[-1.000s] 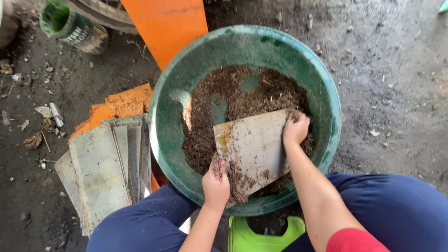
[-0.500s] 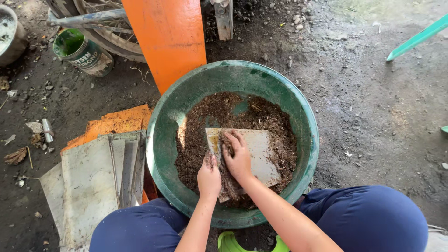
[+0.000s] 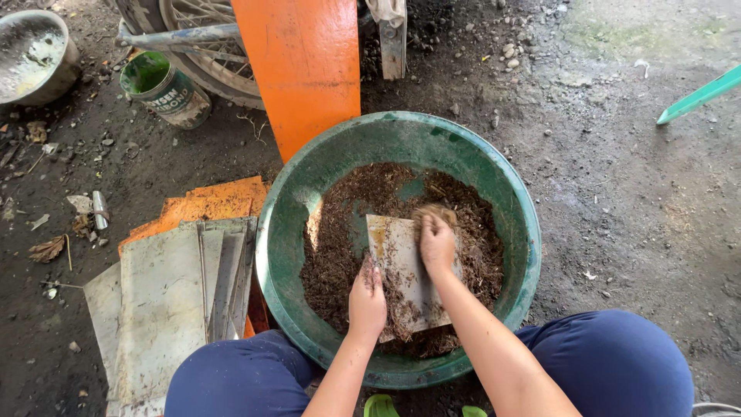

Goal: The person sits on a small stool and uses a dark fibrous material to scrub and wipe the surfaces of rectangular metal sheets. They repeatedly rub both sides of each sheet over a green basin filled with the fibrous material, then place the cleaned sheets onto a stack on the ground.

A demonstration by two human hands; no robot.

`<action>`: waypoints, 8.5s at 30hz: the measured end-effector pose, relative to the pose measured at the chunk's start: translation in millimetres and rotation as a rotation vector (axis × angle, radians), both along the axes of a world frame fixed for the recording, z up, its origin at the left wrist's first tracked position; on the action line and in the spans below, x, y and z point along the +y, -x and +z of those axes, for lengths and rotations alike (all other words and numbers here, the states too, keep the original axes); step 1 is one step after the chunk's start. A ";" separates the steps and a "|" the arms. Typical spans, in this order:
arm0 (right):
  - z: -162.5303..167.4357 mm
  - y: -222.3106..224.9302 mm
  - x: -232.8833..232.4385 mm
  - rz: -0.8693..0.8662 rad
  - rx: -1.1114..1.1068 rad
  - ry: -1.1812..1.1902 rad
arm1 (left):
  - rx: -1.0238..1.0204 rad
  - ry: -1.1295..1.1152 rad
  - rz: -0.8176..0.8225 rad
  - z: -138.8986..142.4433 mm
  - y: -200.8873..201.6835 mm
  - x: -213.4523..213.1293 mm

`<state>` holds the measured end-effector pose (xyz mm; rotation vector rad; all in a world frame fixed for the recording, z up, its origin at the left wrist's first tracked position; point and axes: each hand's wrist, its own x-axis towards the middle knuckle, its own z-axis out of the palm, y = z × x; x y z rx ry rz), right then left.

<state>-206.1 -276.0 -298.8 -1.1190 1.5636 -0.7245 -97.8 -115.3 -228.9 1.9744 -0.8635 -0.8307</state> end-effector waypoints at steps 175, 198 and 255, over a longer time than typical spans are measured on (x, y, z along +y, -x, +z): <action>-76.7 74.5 104.5 0.297 0.587 -0.067 | 0.173 0.044 0.177 21.3 -8.2 18.1; -31.8 40.9 108.4 0.323 0.529 0.039 | 0.197 -0.104 0.186 17.8 -10.1 20.5; 30.6 -0.8 129.5 0.469 0.108 0.294 | 0.897 0.246 0.393 11.0 -11.6 11.8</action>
